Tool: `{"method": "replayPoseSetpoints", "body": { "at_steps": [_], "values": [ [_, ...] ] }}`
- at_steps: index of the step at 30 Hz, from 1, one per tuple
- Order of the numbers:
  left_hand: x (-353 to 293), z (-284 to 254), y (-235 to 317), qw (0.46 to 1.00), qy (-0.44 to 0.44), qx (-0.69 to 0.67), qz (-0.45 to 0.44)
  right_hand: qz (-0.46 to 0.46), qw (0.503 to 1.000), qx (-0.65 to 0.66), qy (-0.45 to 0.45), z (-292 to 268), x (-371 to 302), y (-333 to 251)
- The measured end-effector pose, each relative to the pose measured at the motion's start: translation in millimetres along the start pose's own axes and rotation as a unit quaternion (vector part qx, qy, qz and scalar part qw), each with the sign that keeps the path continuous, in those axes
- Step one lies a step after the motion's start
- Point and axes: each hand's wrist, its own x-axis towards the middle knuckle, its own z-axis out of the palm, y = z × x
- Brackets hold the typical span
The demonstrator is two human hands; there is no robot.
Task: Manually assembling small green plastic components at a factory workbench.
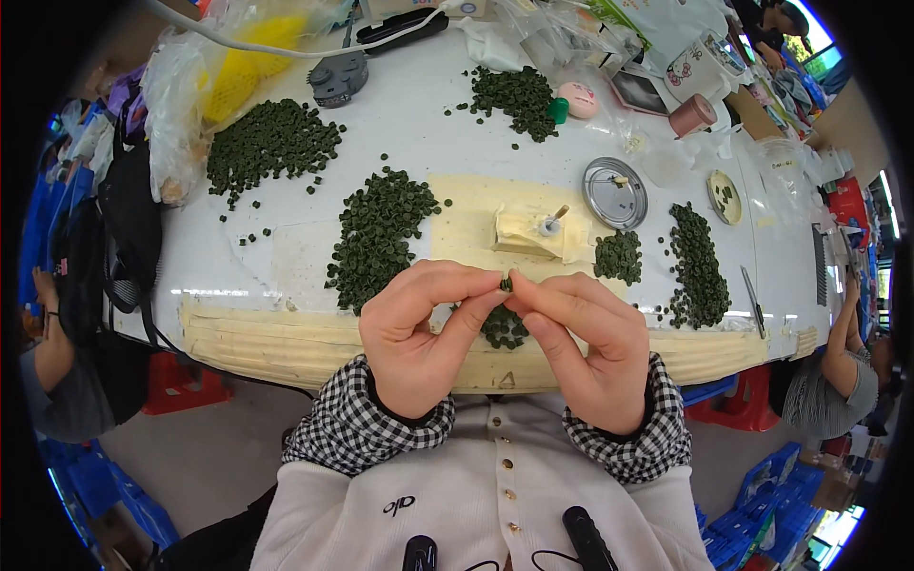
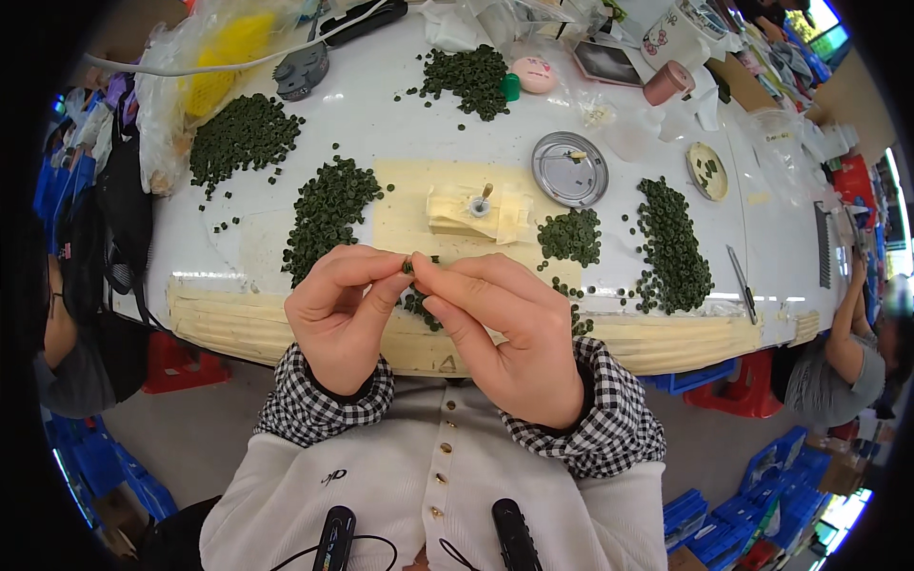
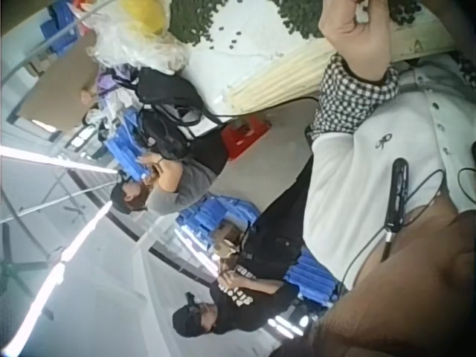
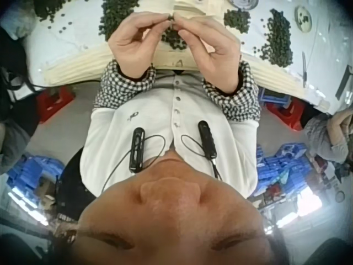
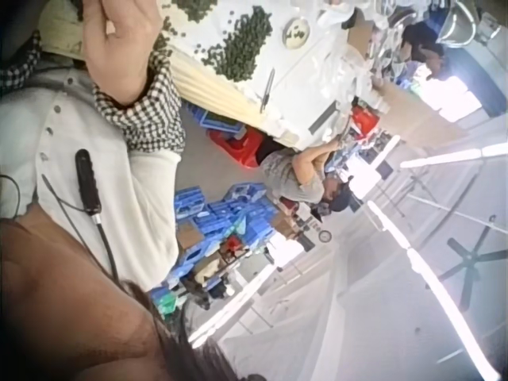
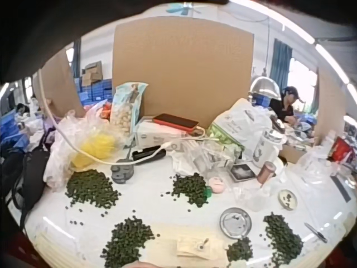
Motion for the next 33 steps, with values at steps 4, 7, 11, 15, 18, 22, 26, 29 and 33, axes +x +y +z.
{"method": "replayPoseSetpoints", "body": {
  "at_steps": [4, 7, 11, 15, 18, 22, 26, 29, 33],
  "values": [
    [0.1, -0.7, -0.6, 1.000, -0.014, 0.004, 0.000, -0.024, 0.999, -0.028, -0.018, -3.4, -0.3, 2.9],
    [0.5, -0.9, 0.2, 1.000, -0.028, 0.006, -0.005, -0.043, 0.998, -0.041, -0.026, -6.1, -0.3, 5.9],
    [0.0, -1.0, -1.4, 0.999, -0.040, 0.013, -0.013, -0.069, 0.995, -0.054, -0.038, -9.8, 0.1, 12.5],
    [0.5, 0.0, -0.9, 0.999, -0.049, 0.009, -0.018, -0.082, 0.994, -0.053, -0.044, -12.8, -0.5, 16.8],
    [0.6, 0.5, -0.9, 0.999, -0.048, 0.004, -0.022, -0.077, 0.995, -0.041, -0.040, -13.1, -1.6, 19.2],
    [1.0, 0.7, -0.4, 0.999, -0.042, 0.004, -0.013, -0.057, 0.998, -0.018, -0.035, -11.8, -3.3, 17.6],
    [0.9, -0.7, -0.5, 0.999, -0.036, 0.026, 0.007, -0.056, 0.998, -0.016, -0.037, -13.7, -3.7, 18.3],
    [0.8, -0.6, -0.8, 0.999, -0.036, 0.032, 0.008, -0.058, 0.997, -0.016, -0.037, -14.8, -4.2, 18.7],
    [1.6, -0.4, -0.7, 0.999, -0.043, 0.029, 0.010, -0.062, 0.997, -0.013, -0.039, -14.7, -4.4, 18.7]
  ]
}}
